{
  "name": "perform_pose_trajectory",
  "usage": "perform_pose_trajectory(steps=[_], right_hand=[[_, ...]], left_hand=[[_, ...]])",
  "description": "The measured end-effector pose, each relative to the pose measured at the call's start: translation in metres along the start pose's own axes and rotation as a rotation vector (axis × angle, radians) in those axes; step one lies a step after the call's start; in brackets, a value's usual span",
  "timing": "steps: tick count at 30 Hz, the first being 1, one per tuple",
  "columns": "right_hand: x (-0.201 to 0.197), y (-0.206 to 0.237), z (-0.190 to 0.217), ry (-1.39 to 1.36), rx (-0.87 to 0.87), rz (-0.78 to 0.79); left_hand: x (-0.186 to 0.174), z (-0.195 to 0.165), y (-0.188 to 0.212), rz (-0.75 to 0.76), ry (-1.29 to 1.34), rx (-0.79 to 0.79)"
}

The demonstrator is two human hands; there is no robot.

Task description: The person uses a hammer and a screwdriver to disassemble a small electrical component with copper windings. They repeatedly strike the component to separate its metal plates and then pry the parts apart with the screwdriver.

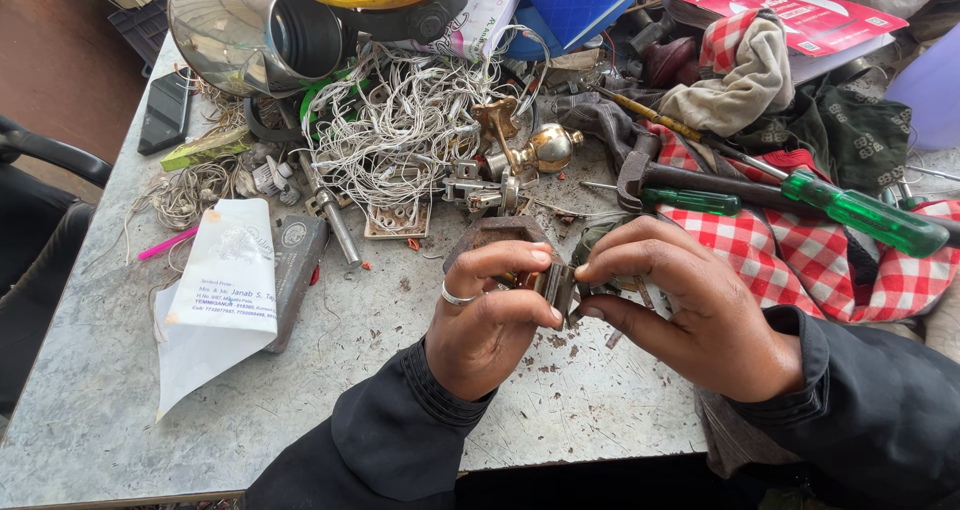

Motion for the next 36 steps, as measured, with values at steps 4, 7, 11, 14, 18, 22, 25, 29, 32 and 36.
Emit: perform_pose_trajectory(steps=[4,7,11,14,18,22,25,29,32,36], right_hand=[[-0.0001,-0.0010,0.0013,0.024,-0.020,0.002],[0.0000,-0.0014,0.0016,0.029,-0.023,0.000],[-0.0002,-0.0020,0.0015,0.027,-0.021,-0.001],[-0.0003,-0.0021,0.0008,0.024,-0.015,0.000],[-0.0004,-0.0020,0.0005,0.029,-0.017,0.002],[-0.0004,-0.0019,-0.0004,0.025,-0.005,0.011],[-0.0003,-0.0020,-0.0008,0.025,0.001,0.016],[-0.0007,-0.0016,-0.0014,0.019,0.011,0.013],[-0.0009,-0.0010,-0.0017,0.022,0.018,0.017],[-0.0014,-0.0010,-0.0014,0.037,0.026,0.021]], left_hand=[[-0.0012,0.0000,0.0005,-0.010,-0.014,-0.010],[-0.0007,-0.0002,0.0004,-0.007,-0.021,0.001],[-0.0001,0.0003,0.0007,0.002,-0.014,-0.008],[-0.0001,0.0008,0.0009,0.006,-0.020,-0.018],[-0.0002,0.0011,0.0001,0.012,-0.010,-0.023],[-0.0014,0.0006,-0.0001,0.007,-0.024,-0.029],[-0.0015,0.0002,-0.0002,0.011,-0.028,-0.030],[-0.0002,0.0000,0.0000,0.011,-0.019,-0.029],[-0.0005,0.0013,0.0006,0.013,-0.017,-0.043],[-0.0023,0.0027,0.0018,0.018,-0.040,-0.061]])
Point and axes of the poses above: each hand's wrist, its own y-axis away from the middle knuckle, its own x-axis out of the palm, z = x × y, the point moved 7 cm from there along -y, towards the middle knuckle, and after that the axes turned 12 degrees about -x, right-handed, at the moved point
